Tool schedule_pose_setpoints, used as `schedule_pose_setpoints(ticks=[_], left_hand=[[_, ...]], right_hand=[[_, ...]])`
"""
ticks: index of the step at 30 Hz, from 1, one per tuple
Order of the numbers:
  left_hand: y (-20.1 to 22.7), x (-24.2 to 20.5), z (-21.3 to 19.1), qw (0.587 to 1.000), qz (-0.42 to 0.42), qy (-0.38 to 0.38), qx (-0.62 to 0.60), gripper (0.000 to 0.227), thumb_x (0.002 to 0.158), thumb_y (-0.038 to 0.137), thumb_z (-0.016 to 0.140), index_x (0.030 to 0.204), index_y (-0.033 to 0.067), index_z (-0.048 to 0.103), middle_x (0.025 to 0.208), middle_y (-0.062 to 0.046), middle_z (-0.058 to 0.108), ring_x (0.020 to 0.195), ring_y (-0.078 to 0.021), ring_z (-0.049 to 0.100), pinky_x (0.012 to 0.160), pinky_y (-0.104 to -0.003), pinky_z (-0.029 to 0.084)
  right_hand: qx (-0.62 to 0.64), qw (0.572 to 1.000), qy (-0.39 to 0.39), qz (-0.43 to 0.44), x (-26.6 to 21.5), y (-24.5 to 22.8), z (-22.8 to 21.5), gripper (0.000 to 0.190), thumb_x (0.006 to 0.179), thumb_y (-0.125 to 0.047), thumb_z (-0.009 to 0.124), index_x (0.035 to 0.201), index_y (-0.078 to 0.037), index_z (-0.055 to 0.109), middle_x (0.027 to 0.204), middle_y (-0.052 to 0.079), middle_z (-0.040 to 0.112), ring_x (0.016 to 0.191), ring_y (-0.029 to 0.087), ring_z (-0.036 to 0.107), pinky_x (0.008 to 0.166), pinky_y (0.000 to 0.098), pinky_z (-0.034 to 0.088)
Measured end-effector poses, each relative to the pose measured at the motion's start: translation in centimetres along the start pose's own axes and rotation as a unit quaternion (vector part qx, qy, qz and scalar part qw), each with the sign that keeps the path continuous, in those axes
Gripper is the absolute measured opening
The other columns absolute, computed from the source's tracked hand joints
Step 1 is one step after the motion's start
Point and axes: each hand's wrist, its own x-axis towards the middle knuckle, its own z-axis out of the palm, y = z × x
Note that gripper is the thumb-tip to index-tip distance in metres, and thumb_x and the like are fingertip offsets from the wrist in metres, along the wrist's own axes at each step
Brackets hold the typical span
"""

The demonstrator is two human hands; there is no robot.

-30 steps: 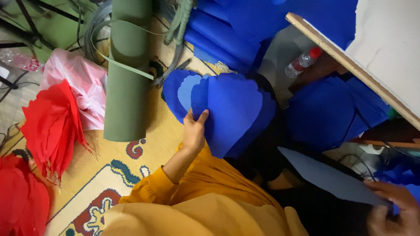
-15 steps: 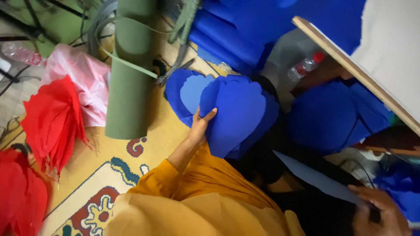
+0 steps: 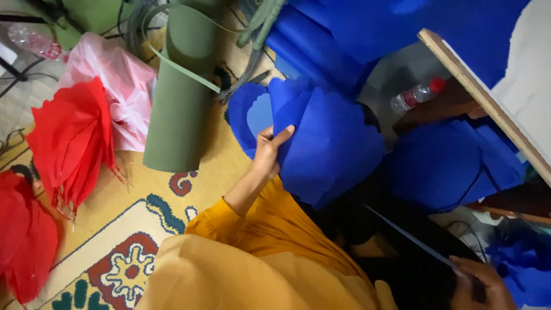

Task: Using a heat-cutting tool to cut out petal-shaped pieces from blue fabric using a template.

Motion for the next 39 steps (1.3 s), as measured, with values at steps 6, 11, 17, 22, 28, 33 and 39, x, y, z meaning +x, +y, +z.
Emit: schedule_pose_setpoints(ticks=[6,11,17,22,28,33,39], left_hand=[[5.4,-2.0,6.0,0.989,0.091,-0.105,0.049,0.016,0.074,0.021,0.067,0.075,0.0071,0.058,0.075,-0.003,0.062,0.068,-0.0114,0.06,0.064,-0.027,0.052],[7.7,-4.1,10.6,0.959,0.133,-0.243,-0.054,0.016,0.08,0.015,0.065,0.091,0.0046,0.06,0.085,-0.009,0.065,0.075,-0.0187,0.063,0.07,-0.032,0.054],[6.7,-7.0,12.3,0.943,-0.027,-0.302,-0.139,0.023,0.081,0.012,0.067,0.1,0.0,0.061,0.096,-0.017,0.064,0.084,-0.025,0.064,0.078,-0.038,0.054],[4.6,-6.2,10.8,0.98,-0.03,-0.184,-0.065,0.033,0.075,0.015,0.066,0.102,-0.0021,0.057,0.096,-0.016,0.063,0.084,-0.024,0.062,0.08,-0.037,0.051],[-3.1,-0.9,2.2,0.997,0.007,-0.001,0.079,0.02,0.075,0.015,0.064,0.092,0.0055,0.061,0.089,-0.007,0.065,0.078,-0.0165,0.06,0.076,-0.032,0.05],[-2.3,0.0,0.9,0.986,-0.086,0.101,0.099,0.035,0.063,0.018,0.065,0.096,0.0091,0.056,0.088,-0.008,0.064,0.08,-0.0196,0.06,0.077,-0.032,0.049],[-2.2,1.4,-0.9,0.981,-0.139,0.121,0.063,0.017,0.063,0.023,0.064,0.078,0.0172,0.059,0.074,0.001,0.06,0.071,-0.014,0.057,0.076,-0.029,0.048]], right_hand=[[-0.129,0.97,0.204,0.032,1.0,-12.5,1.7,0.006,0.095,0.008,0.058,0.095,0.002,0.058,0.099,0.013,0.064,0.095,0.022,0.061,0.086,0.0298,0.044],[-0.081,0.965,0.25,0.017,0.7,-12.7,2.3,0.012,0.093,0.016,0.06,0.089,0.006,0.055,0.093,0.017,0.063,0.09,0.024,0.062,0.084,0.03,0.046],[-0.077,0.958,0.274,0.029,-0.6,-10.0,3.0,0.011,0.09,0.014,0.06,0.094,0.004,0.057,0.095,0.015,0.063,0.087,0.022,0.06,0.082,0.0276,0.042],[-0.084,0.932,0.347,0.068,-4.2,1.4,4.9,0.015,0.092,0.011,0.069,0.103,0.006,0.061,0.096,0.018,0.061,0.085,0.025,0.057,0.078,0.0322,0.044],[0.145,0.855,0.482,0.128,-2.0,0.6,3.9,0.024,0.101,-0.009,0.048,0.085,-0.009,0.03,0.079,0.0,0.026,0.079,0.013,0.029,0.076,0.0299,0.028],[0.079,0.872,0.426,0.228,0.4,0.6,3.2,0.025,0.107,-0.031,0.049,0.105,-0.007,0.042,0.086,0.003,0.036,0.076,0.017,0.034,0.068,0.0313,0.029],[0.126,0.961,0.123,0.214,3.5,1.9,3.7,0.024,0.089,-0.018,0.052,0.107,-0.003,0.055,0.096,0.011,0.058,0.083,0.02,0.055,0.07,0.0302,0.045]])
